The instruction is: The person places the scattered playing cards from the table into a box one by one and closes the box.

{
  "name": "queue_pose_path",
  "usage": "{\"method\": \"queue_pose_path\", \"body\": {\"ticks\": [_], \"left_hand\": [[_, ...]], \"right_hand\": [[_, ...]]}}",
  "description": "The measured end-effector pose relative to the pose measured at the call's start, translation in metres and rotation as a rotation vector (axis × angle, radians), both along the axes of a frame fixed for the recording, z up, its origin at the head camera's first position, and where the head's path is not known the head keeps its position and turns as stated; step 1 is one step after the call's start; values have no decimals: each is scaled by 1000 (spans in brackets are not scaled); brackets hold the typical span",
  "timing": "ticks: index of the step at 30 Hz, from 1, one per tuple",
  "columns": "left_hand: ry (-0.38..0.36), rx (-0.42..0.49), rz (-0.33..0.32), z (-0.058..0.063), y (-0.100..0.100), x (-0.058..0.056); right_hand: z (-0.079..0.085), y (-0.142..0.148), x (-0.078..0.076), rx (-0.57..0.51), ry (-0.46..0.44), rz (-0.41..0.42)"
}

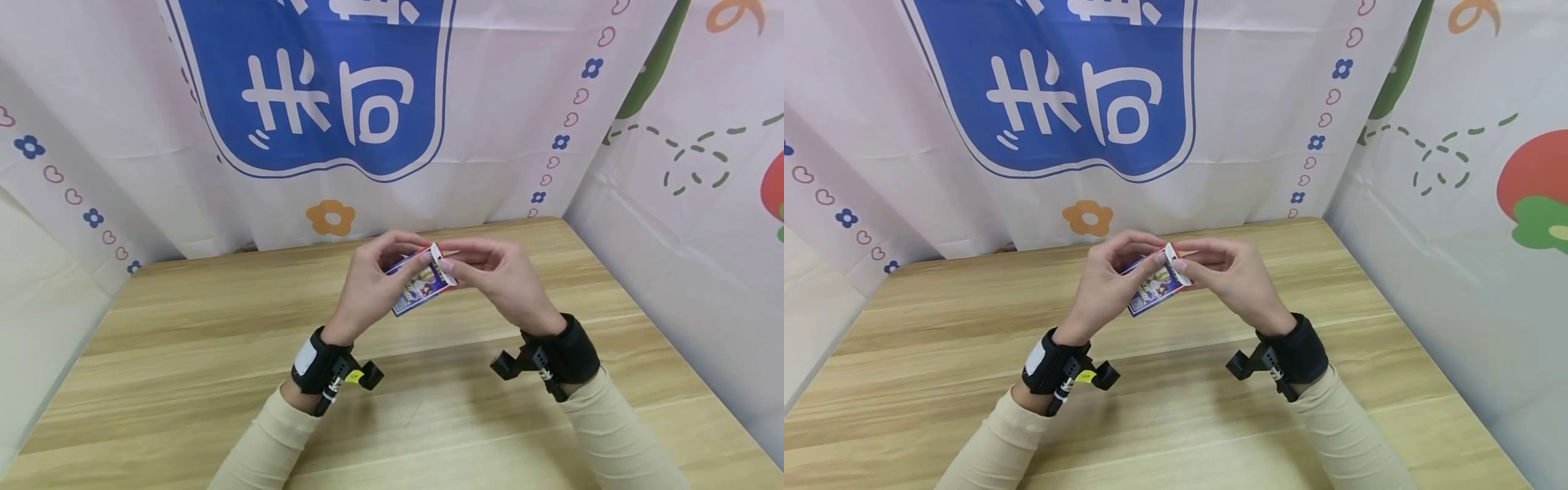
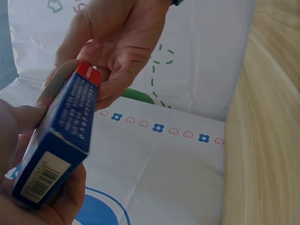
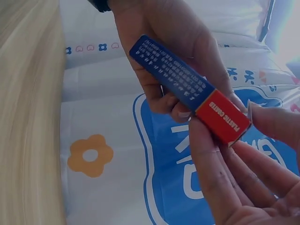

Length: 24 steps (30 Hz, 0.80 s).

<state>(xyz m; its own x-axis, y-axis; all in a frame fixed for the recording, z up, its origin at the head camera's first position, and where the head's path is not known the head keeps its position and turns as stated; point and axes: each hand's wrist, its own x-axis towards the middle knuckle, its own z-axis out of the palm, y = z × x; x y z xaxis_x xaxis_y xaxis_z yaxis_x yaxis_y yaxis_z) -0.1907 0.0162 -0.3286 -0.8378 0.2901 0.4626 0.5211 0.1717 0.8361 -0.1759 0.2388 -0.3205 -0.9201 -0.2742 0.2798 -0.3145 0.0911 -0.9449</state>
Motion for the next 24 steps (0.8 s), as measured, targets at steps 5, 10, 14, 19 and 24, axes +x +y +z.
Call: {"method": "queue_pose_path", "body": {"ticks": [5, 10, 14, 19, 24], "left_hand": [[53, -68, 36, 0, 1, 1], [200, -196, 61, -2, 3, 1], [340, -316, 96, -3, 7, 3], [398, -359, 165, -3, 9, 5], [416, -371, 189, -4, 9, 7]], "right_hand": [[-2, -1, -1, -23, -2, 2], [-6, -3, -4, -61, -4, -49], [-7, -4, -5, -93, -15, -69], [-7, -5, -4, -83, -14, -64], [-8, -6, -5, -79, -10, -56]]}}
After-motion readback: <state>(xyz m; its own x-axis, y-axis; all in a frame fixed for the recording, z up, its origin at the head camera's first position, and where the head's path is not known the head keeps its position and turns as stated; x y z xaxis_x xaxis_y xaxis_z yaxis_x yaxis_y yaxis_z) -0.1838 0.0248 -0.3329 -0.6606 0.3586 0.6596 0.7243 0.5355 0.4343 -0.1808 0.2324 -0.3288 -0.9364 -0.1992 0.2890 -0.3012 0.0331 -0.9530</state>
